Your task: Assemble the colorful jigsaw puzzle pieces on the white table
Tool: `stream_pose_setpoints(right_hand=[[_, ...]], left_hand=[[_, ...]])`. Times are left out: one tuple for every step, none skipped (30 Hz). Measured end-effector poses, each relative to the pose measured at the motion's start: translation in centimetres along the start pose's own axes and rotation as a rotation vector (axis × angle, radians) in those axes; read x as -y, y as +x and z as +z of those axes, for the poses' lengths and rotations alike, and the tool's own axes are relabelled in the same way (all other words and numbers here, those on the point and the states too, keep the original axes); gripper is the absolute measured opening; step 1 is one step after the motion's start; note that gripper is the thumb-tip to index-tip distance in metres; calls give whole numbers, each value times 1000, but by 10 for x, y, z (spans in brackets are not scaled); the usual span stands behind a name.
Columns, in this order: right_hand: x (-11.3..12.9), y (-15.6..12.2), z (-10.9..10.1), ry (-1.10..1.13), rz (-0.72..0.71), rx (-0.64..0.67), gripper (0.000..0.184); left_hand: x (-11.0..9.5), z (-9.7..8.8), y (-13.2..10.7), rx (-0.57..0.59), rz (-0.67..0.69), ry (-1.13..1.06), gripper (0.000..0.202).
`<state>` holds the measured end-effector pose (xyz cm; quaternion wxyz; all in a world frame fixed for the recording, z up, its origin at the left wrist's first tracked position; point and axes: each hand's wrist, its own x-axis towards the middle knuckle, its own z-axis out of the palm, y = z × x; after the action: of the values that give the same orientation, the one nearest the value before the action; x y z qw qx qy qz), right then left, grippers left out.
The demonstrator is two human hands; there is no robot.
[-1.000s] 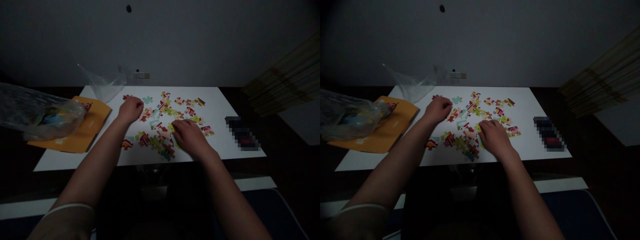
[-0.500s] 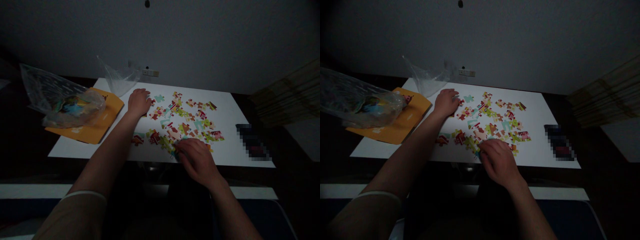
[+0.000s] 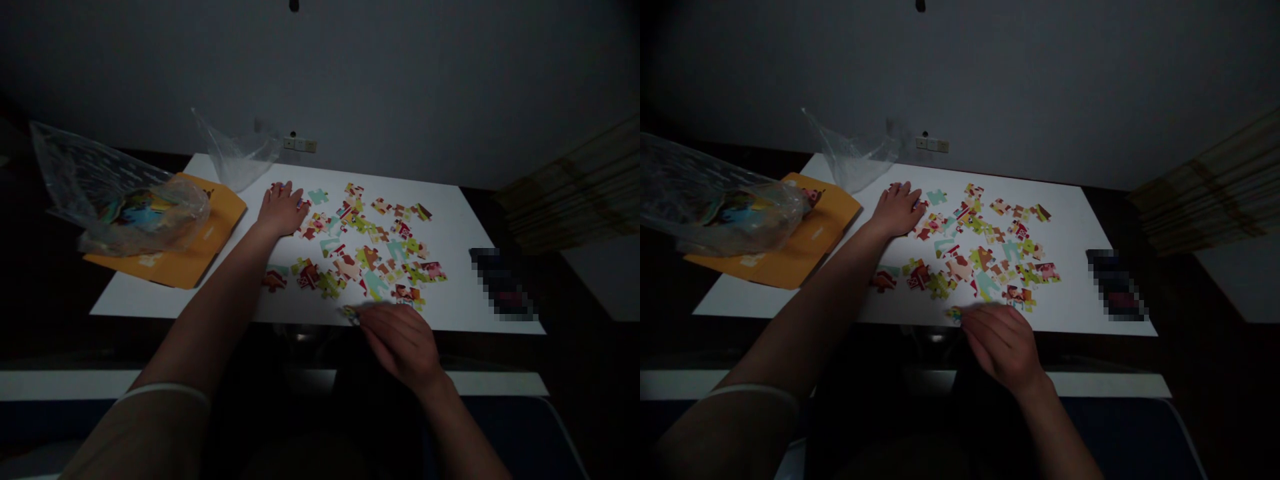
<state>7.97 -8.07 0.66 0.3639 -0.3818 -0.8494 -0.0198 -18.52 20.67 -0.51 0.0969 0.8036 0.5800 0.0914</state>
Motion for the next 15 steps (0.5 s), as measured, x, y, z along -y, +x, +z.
stream_pose_setpoints(right_hand=[[-4,6,-6,-14,-4,-25,33],[-10,13,-12,-35,-5,-46,34],[-18,22,-18,-57,5,-54,35],[-28,32,-24,-76,22,-53,34],[-40,44,-28,-98,38,-44,33],[-54,57,-32,-111,30,-29,30],[-69,71,-33,-112,37,9,26],[-85,84,-31,-109,42,45,20],[-101,97,-28,-98,46,90,15],[-117,109,-22,-84,57,141,15],[-131,120,-15,-73,76,176,19],[-144,128,-7,-64,84,204,22],[-154,134,1,-54,88,245,25],[-162,137,9,-45,89,281,26],[-168,139,16,-30,84,315,27]], left_hand=[[0,0,0,-6,0,-7,69],[0,1,0,-17,6,-17,67],[1,1,0,-35,15,-30,66],[2,2,0,-58,24,-45,63],[2,2,1,-84,32,-63,58],[3,2,2,-112,34,-86,53],[5,1,3,-141,27,-116,47],[6,1,5,-170,9,-157,43],[8,0,7,-200,-15,-213,39],[9,0,9,-233,-43,-286,38],[12,-1,12,-271,-75,-373,39],[14,-1,14,-312,-111,-463,39],[17,0,16,-355,-144,-547,40],[20,1,18,-398,-173,-617,40],[23,1,19,-438,-197,-671,39]])
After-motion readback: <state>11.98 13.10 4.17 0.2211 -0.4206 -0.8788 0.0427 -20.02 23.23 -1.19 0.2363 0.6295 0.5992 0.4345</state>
